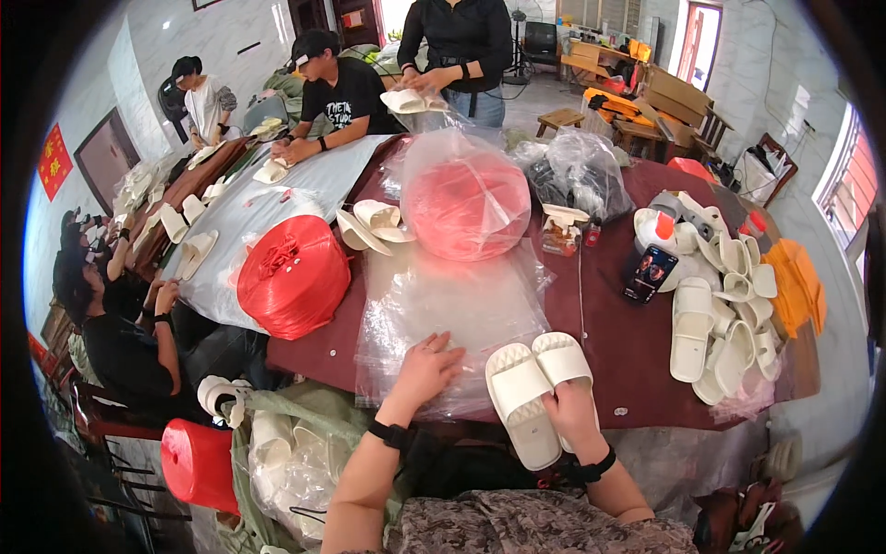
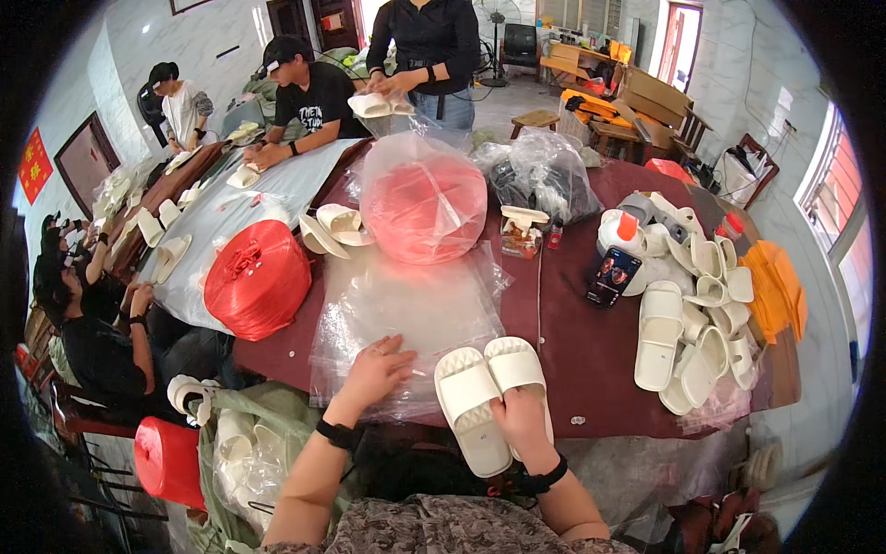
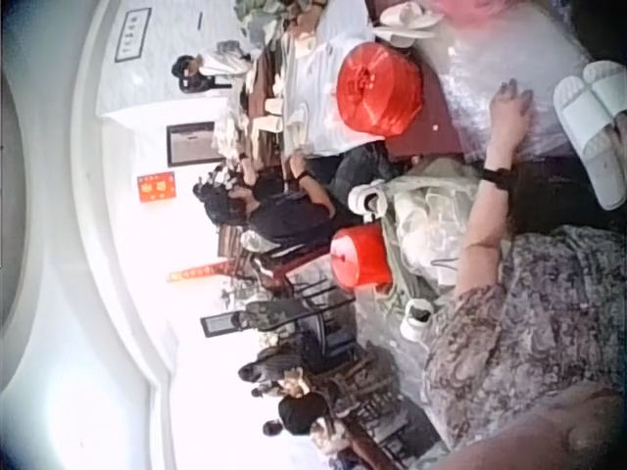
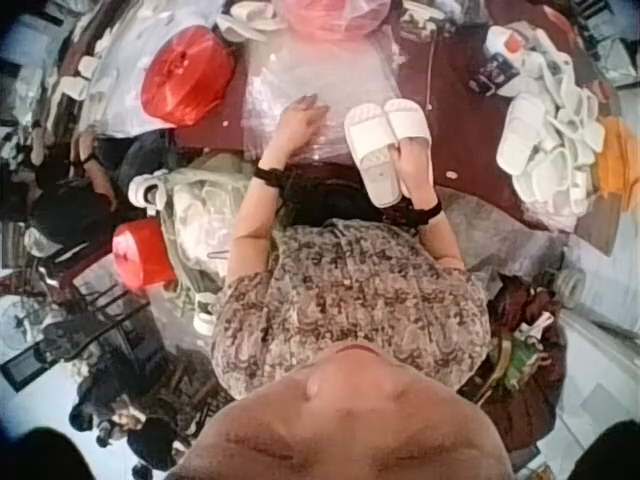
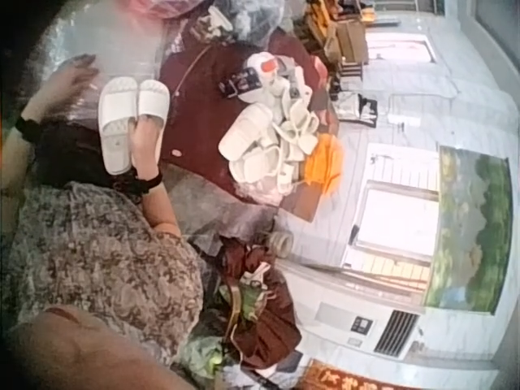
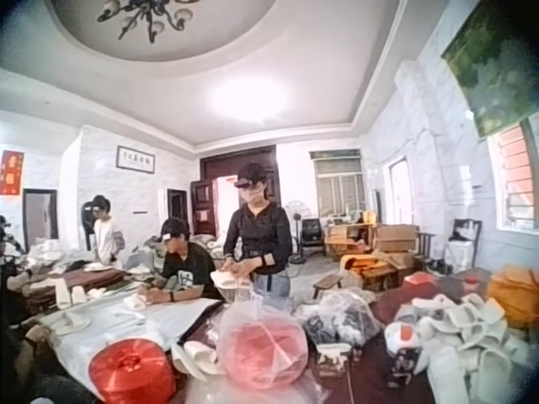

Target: Packing finished slippers into individual plastic bags and then into a larger sack.

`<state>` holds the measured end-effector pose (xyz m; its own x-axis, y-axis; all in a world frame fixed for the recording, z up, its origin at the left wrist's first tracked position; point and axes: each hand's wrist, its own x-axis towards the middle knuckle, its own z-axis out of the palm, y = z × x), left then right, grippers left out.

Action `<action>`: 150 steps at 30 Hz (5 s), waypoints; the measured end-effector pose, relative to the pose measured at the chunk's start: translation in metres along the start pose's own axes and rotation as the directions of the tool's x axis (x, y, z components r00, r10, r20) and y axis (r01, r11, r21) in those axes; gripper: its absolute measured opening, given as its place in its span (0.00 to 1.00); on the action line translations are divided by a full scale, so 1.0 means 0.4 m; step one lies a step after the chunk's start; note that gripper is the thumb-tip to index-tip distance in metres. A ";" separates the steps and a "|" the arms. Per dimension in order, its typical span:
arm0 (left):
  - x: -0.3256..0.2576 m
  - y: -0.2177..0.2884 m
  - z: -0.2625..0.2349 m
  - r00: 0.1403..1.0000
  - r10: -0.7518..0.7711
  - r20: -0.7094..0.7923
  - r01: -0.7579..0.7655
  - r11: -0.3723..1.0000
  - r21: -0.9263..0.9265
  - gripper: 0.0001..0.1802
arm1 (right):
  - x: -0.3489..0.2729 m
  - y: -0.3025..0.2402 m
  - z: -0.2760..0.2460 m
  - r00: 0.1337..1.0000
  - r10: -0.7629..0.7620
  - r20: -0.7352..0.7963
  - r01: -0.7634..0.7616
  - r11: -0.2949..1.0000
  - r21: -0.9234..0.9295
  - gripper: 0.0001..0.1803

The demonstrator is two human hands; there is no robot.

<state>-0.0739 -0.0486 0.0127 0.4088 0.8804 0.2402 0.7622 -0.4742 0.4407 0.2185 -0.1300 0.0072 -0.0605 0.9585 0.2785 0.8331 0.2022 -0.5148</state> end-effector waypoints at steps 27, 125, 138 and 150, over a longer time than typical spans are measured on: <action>0.059 -0.029 0.011 0.917 -0.387 -0.094 0.352 0.898 -0.263 0.12 | 0.046 -0.140 -0.057 0.929 -0.308 0.205 0.261 0.938 0.226 0.13; -0.234 0.199 -0.260 0.978 -0.203 -0.048 0.169 0.905 -0.389 0.18 | 0.097 -0.280 0.144 0.856 -0.490 0.166 0.460 0.868 0.187 0.35; -0.293 0.110 -0.153 0.999 0.020 -0.036 -0.017 0.995 0.093 0.30 | 0.136 -0.045 -0.132 0.923 -0.378 -0.079 0.381 0.924 0.029 0.17; -0.366 0.042 -0.098 0.900 -0.364 -0.240 0.219 0.853 -0.473 0.06 | 0.125 -0.022 -0.059 0.918 -0.326 0.227 0.246 0.915 0.319 0.06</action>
<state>-0.1408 -0.1857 0.0188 -0.0299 0.9642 0.2634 0.5026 -0.2133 0.8378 0.2211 -0.0885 0.0450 -0.4518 0.8594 0.2394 0.5722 0.4851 -0.6613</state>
